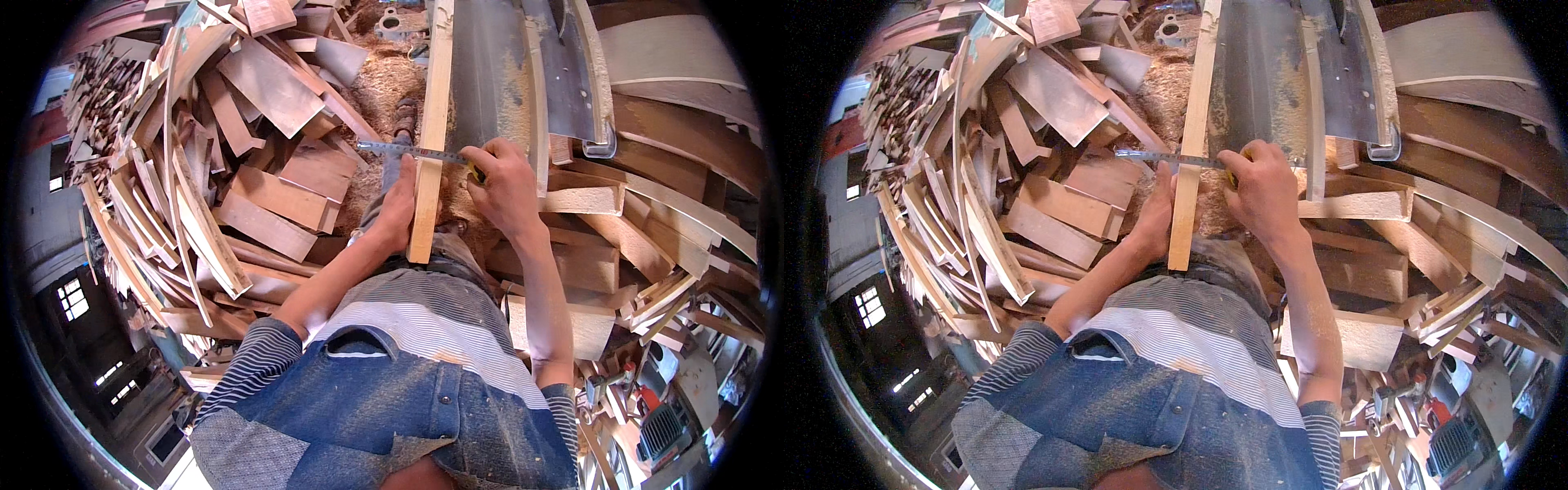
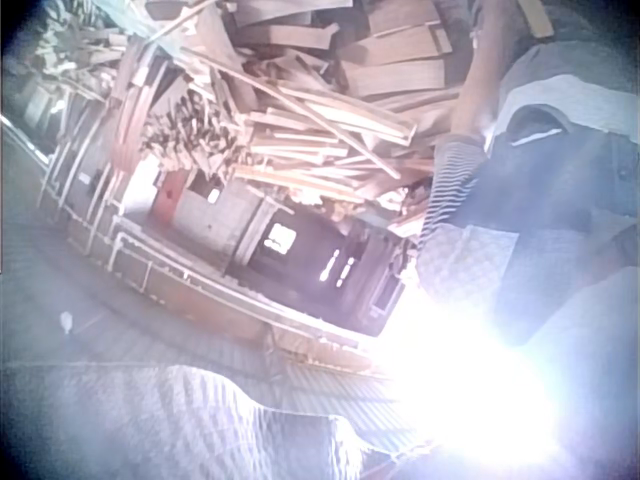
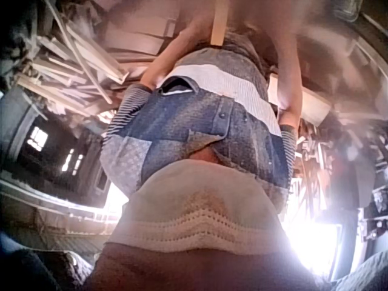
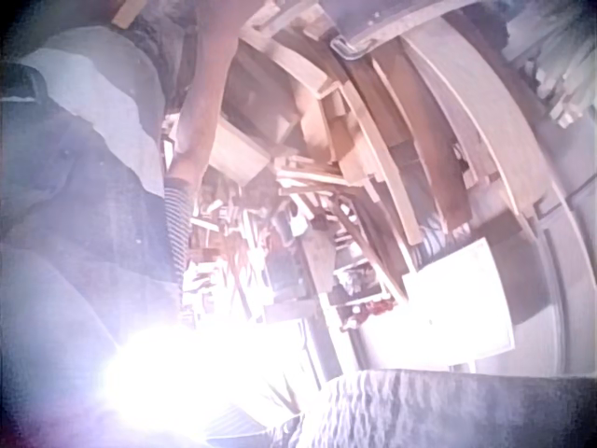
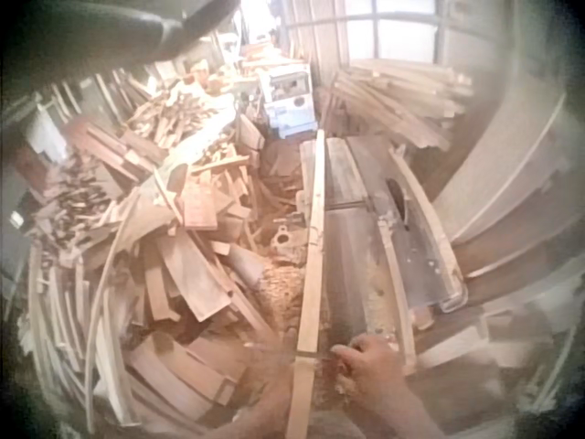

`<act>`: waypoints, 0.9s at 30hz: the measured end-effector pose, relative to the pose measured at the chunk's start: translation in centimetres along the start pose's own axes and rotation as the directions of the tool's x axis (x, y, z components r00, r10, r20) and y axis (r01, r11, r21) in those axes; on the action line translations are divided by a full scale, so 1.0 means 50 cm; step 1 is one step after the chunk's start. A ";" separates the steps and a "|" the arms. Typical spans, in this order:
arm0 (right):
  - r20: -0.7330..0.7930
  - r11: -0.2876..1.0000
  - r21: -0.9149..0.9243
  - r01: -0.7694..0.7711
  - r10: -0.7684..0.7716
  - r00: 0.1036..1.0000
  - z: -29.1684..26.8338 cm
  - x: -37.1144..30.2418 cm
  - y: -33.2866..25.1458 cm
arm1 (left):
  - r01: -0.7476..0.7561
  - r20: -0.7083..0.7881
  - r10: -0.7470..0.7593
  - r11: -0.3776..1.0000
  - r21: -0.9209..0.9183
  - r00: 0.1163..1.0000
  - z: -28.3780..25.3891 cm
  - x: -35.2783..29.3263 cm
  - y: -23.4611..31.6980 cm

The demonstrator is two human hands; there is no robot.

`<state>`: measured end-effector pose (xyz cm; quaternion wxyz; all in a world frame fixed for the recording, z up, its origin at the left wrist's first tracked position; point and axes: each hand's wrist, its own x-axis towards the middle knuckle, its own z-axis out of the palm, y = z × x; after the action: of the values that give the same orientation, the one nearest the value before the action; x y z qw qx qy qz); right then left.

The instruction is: The person carries wood slats through a workshop, measures a piece of wood using a tape measure, and passes a wood slat over a joiner machine multiple times.

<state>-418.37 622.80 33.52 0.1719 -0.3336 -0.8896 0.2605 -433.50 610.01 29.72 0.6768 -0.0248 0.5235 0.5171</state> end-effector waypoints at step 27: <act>0.053 1.000 0.019 -0.017 0.016 0.998 0.011 0.011 0.010 | 0.028 -0.092 -0.018 0.994 0.107 0.996 0.010 -0.001 0.008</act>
<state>-418.78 623.32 32.85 0.1494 -0.3323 -0.8885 0.2791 -433.41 610.45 30.18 0.6585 -0.0177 0.5809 0.4782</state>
